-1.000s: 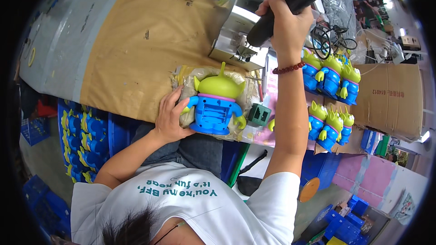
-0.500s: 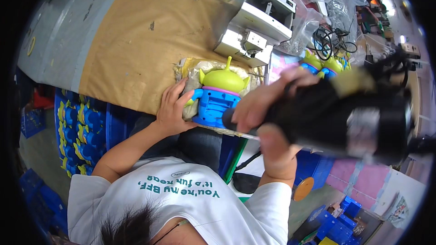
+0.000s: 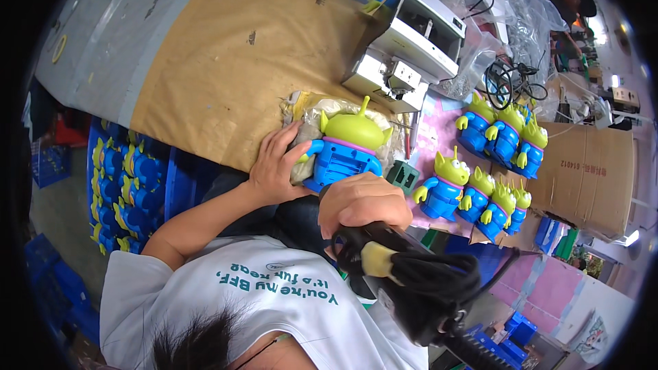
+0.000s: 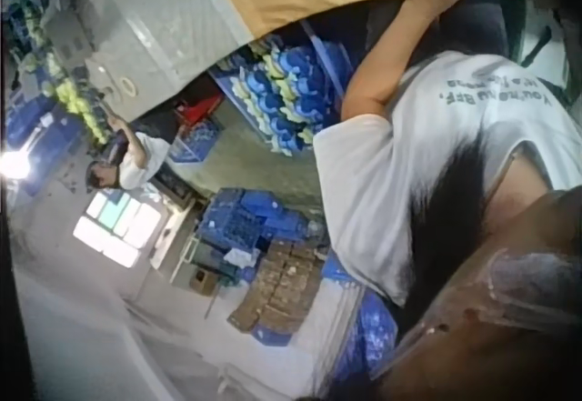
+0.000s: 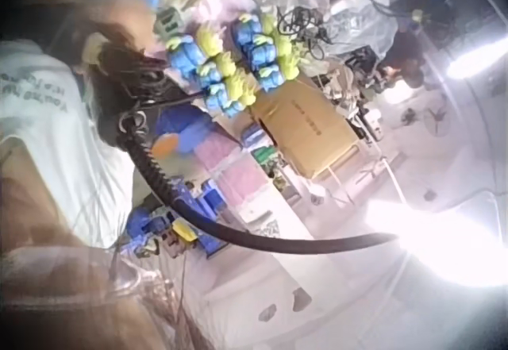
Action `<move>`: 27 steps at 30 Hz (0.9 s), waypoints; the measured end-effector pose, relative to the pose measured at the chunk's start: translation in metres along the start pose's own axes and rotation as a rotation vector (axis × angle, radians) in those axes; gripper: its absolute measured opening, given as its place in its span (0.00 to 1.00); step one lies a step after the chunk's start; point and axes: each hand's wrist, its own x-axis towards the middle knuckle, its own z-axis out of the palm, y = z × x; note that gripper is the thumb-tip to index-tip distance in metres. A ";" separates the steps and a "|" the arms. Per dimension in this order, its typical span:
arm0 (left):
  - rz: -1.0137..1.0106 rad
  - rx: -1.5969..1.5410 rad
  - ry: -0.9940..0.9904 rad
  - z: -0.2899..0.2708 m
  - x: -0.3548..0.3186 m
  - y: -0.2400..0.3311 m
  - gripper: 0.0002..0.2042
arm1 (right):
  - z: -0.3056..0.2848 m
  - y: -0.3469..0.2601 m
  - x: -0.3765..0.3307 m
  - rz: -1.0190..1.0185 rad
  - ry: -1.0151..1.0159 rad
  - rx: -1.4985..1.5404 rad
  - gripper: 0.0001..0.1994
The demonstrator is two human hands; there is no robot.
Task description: Using an electric tool to process plastic toy figures on a factory production line.
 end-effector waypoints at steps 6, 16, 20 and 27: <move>-0.106 -0.037 -0.087 -0.025 0.011 0.016 0.38 | -0.002 -0.005 0.005 0.084 -0.076 -0.070 0.20; -0.462 -0.123 -0.686 -0.043 0.078 0.033 0.19 | -0.036 -0.104 0.038 -0.050 0.194 0.061 0.27; -0.434 -0.541 -0.125 -0.079 0.096 0.003 0.15 | -0.060 -0.140 0.022 -0.089 0.459 0.049 0.24; -0.551 0.015 0.631 -0.087 0.204 -0.156 0.18 | -0.091 -0.134 -0.049 0.045 0.786 -0.123 0.25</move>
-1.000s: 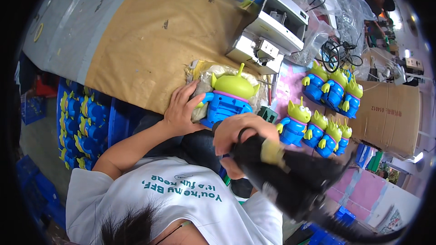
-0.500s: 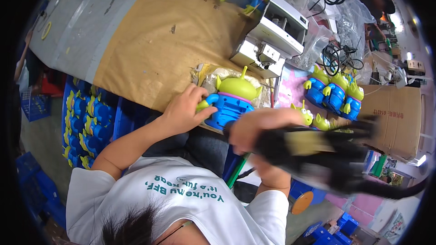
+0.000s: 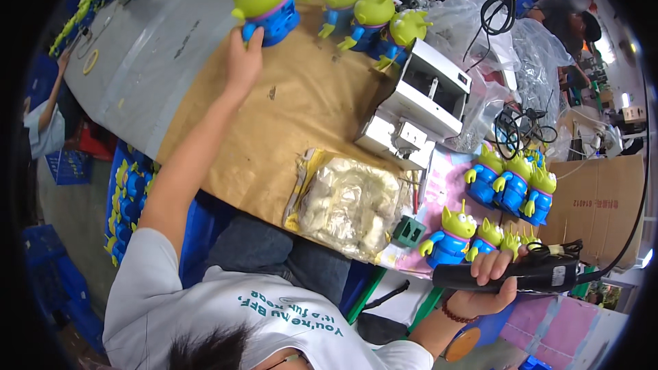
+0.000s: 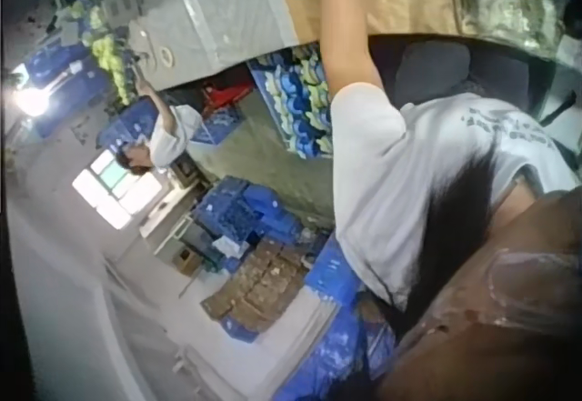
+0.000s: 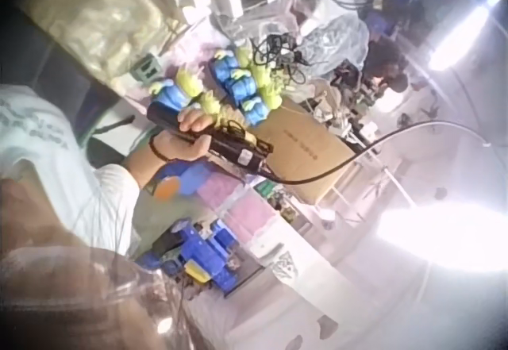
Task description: Using an electric tool to process plastic toy figures on a factory production line.
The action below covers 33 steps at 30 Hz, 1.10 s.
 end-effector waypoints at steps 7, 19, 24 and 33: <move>-0.107 0.283 0.048 0.115 0.077 -0.063 0.18 | -0.018 0.003 -0.007 0.032 0.034 -0.117 0.26; 0.851 0.195 0.126 0.081 -0.020 0.056 0.27 | -0.031 -0.021 -0.011 -0.009 -0.084 -0.096 0.27; 1.024 -0.500 -1.180 0.099 -0.158 0.187 0.18 | -0.048 -0.067 -0.022 -0.102 -0.086 -0.280 0.32; 1.939 0.272 -1.524 0.165 -0.372 0.242 0.17 | -0.066 -0.107 -0.051 -0.141 -0.016 -0.286 0.34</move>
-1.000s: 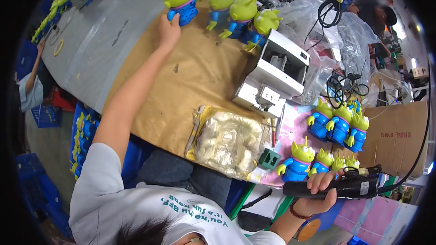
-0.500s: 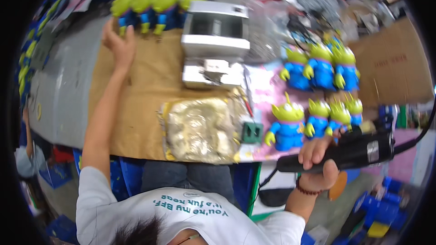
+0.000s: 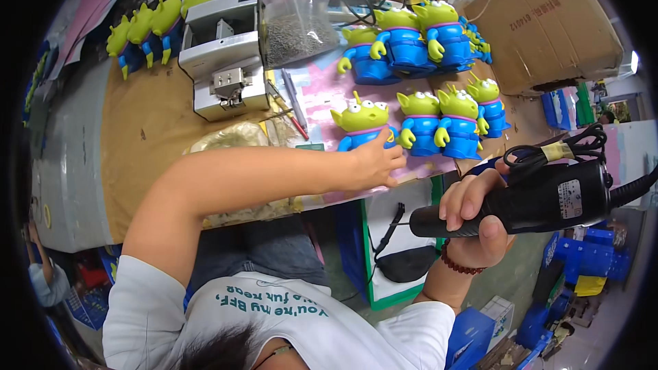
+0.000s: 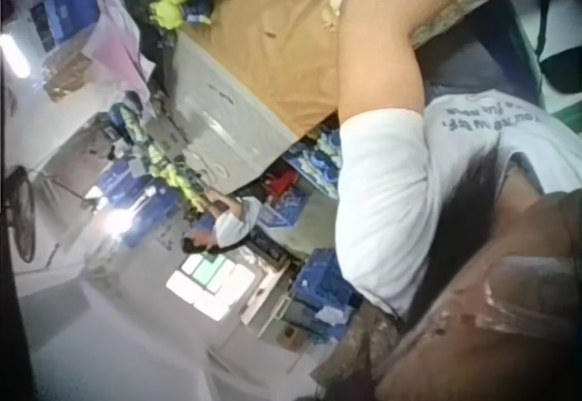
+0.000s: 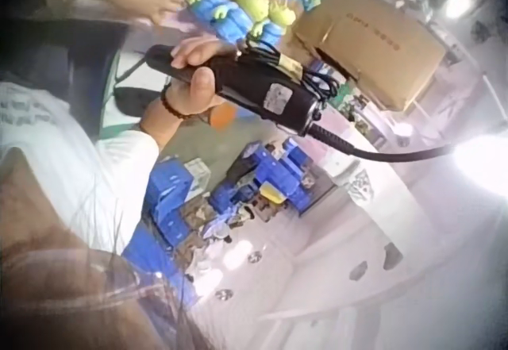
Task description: Using an electric tool to process plastic toy figures on a factory production line.
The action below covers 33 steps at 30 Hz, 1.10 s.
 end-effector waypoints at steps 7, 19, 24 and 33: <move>0.084 -0.048 -0.181 0.016 0.021 -0.007 0.21 | -0.010 -0.004 -0.009 -0.044 -0.055 -0.047 0.30; -0.493 -0.793 1.230 -0.034 -0.225 0.031 0.32 | 0.038 0.024 0.035 -0.081 -0.145 0.076 0.33; -1.137 -0.331 1.406 0.073 -0.228 0.101 0.39 | 0.114 0.082 0.082 -0.131 -0.340 0.188 0.28; -1.122 -0.334 0.766 0.084 -0.283 0.196 0.25 | 0.201 0.167 0.148 -0.147 -0.336 0.018 0.16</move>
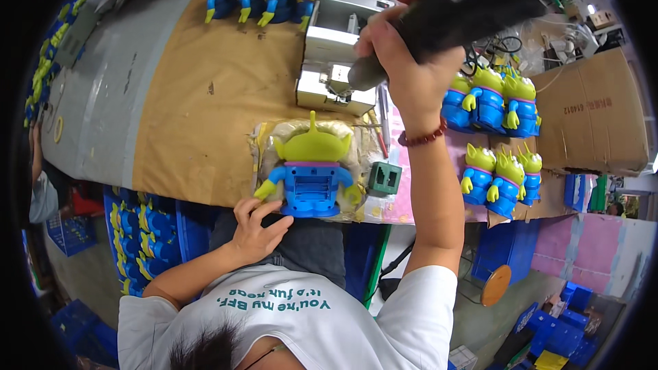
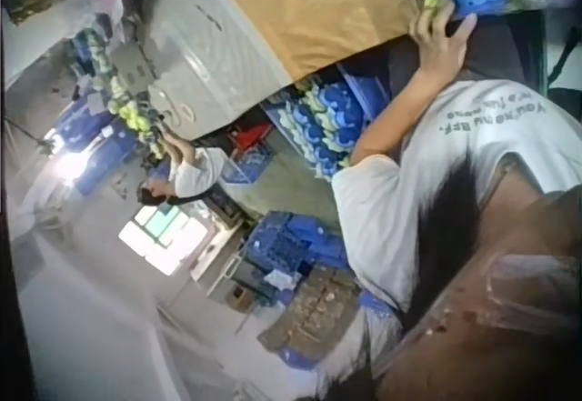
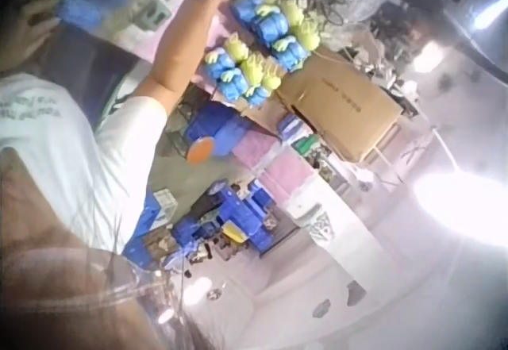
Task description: Using an electric tool to process plastic toy figures on a factory production line.
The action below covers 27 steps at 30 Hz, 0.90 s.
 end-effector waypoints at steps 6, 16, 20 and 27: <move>-0.041 -0.071 0.115 -0.002 -0.001 0.002 0.27 | 0.006 0.040 0.019 0.119 0.035 -0.064 0.14; 0.016 0.297 -0.066 0.011 0.096 0.010 0.29 | 0.005 -0.009 -0.018 0.346 -0.010 -0.007 0.23; 0.032 0.360 -0.027 0.019 0.094 0.008 0.29 | 0.012 -0.035 -0.058 0.249 -0.087 0.107 0.27; 0.045 0.374 -0.014 0.019 0.094 0.008 0.26 | 0.023 -0.038 -0.077 0.169 -0.076 0.240 0.24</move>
